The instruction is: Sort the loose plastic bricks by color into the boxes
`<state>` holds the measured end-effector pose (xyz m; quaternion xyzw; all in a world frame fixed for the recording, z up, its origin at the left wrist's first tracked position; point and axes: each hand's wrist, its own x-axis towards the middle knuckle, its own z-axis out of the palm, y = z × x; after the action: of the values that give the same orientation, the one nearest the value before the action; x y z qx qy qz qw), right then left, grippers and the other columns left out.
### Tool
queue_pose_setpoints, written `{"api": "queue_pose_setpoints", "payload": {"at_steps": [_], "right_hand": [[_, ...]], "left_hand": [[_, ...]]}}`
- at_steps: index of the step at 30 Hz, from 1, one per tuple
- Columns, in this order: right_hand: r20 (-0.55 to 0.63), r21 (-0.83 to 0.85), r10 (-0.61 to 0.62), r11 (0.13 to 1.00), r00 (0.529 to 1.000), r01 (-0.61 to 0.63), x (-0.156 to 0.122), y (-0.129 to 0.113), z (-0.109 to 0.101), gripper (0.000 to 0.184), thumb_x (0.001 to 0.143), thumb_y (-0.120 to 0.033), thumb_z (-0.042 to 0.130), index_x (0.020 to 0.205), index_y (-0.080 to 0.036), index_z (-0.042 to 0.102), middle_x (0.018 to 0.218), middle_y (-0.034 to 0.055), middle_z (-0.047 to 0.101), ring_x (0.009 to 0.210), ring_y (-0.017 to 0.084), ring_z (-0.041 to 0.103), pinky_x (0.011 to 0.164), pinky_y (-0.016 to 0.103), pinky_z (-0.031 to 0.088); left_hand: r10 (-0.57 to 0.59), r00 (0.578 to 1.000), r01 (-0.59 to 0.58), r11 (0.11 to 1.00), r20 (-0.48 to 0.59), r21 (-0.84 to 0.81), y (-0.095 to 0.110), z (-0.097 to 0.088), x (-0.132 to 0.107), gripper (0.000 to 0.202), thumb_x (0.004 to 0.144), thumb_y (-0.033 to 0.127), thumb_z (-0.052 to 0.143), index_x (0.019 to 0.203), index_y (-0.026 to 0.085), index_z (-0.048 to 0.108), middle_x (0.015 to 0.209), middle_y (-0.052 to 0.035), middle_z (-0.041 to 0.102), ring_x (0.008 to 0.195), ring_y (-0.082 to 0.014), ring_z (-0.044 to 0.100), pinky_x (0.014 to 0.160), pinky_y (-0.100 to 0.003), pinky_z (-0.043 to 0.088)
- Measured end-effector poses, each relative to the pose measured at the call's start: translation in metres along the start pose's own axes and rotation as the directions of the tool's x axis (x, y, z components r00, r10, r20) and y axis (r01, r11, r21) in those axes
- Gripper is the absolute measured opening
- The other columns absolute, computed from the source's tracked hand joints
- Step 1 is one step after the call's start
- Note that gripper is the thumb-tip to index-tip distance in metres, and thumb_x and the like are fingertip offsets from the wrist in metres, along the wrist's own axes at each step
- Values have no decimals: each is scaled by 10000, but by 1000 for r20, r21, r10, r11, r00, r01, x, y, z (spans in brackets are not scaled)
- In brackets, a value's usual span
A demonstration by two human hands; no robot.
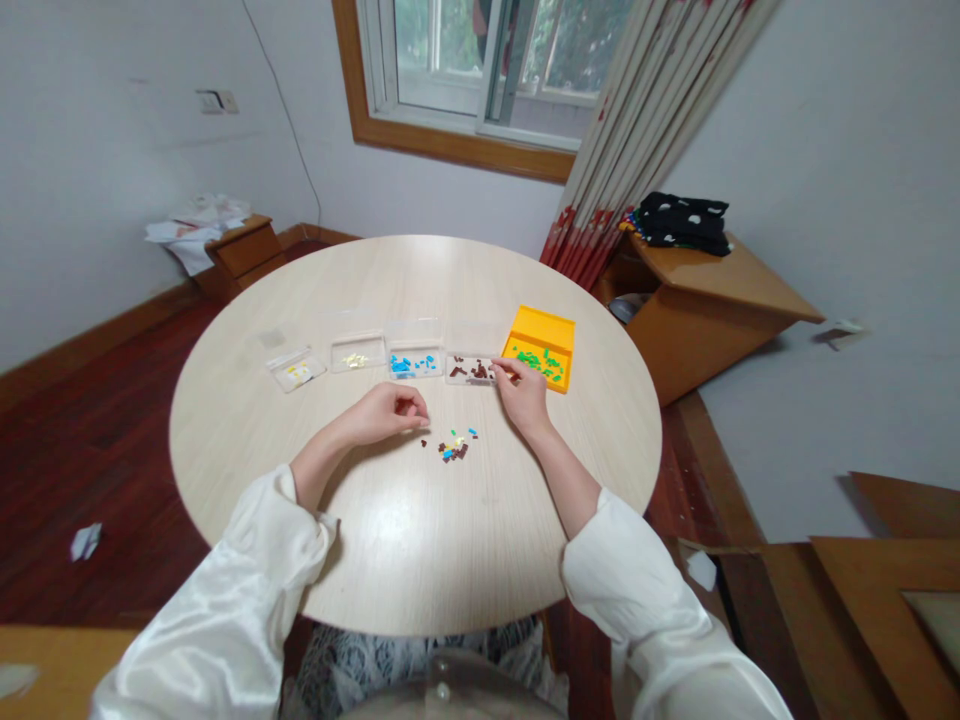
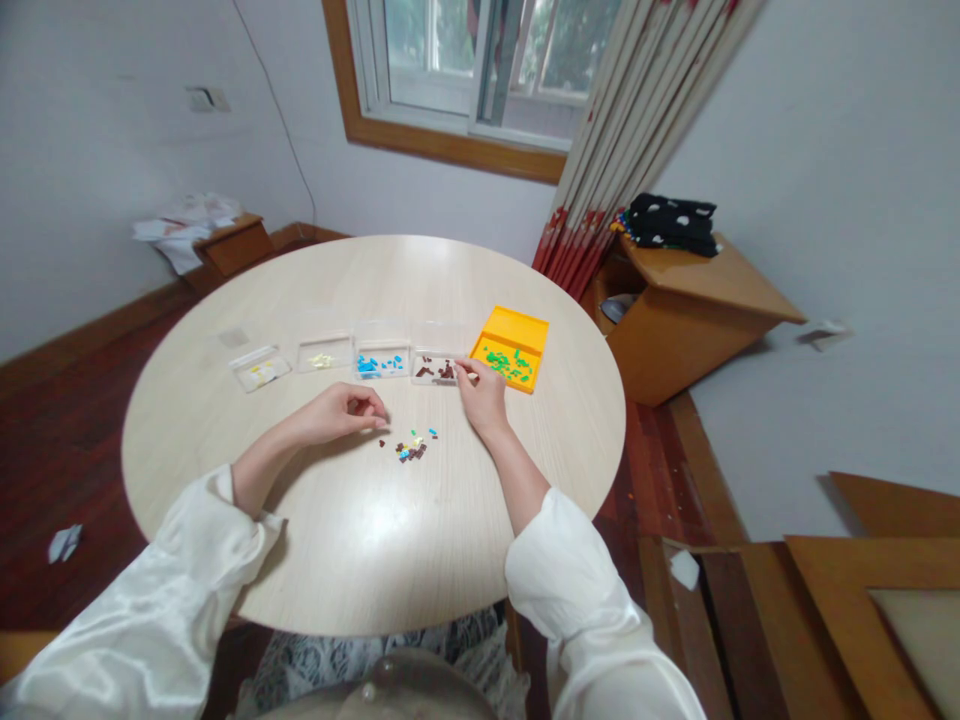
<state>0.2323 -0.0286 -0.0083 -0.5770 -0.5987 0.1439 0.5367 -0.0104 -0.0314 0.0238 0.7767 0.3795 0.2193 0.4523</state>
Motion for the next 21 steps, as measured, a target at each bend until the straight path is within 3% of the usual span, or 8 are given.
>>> {"api": "queue_pose_setpoints", "payload": {"at_steps": [4,12,17,21], "right_hand": [[12,-12,-19,1000,1000,19,0,-1,0,236,798,-320,555,848,-169,729,865,86,743,748,197,658,676,323,506],[40,7,-17,1000,999,17,-2,0,4,228,798,-326,561,849,-176,725,871,78,743,762,194,660,683,319,509],[51,12,-34,999,998,33,-3,-3,5,218,803,-311,554,841,-172,717,873,80,743,780,198,664,700,322,505],[67,23,-54,998,996,53,-7,-8,7,203,805,-295,550,834,-180,715,873,73,740,795,199,661,713,326,505]], "left_hand": [[90,980,-103,992,179,69,1,-1,-2,223,651,312,719,811,163,674,693,8,582,595,-96,446,586,-235,360],[100,963,-139,979,248,147,-9,-3,0,108,699,253,644,752,174,694,764,-29,615,701,-136,537,670,-257,412],[31,983,-47,995,178,85,-5,1,0,108,715,247,613,720,154,667,709,-33,633,665,-136,550,648,-264,421],[-29,999,33,975,22,-218,-1,6,4,135,711,279,652,733,147,635,708,-38,663,648,-125,565,642,-269,428]]}}
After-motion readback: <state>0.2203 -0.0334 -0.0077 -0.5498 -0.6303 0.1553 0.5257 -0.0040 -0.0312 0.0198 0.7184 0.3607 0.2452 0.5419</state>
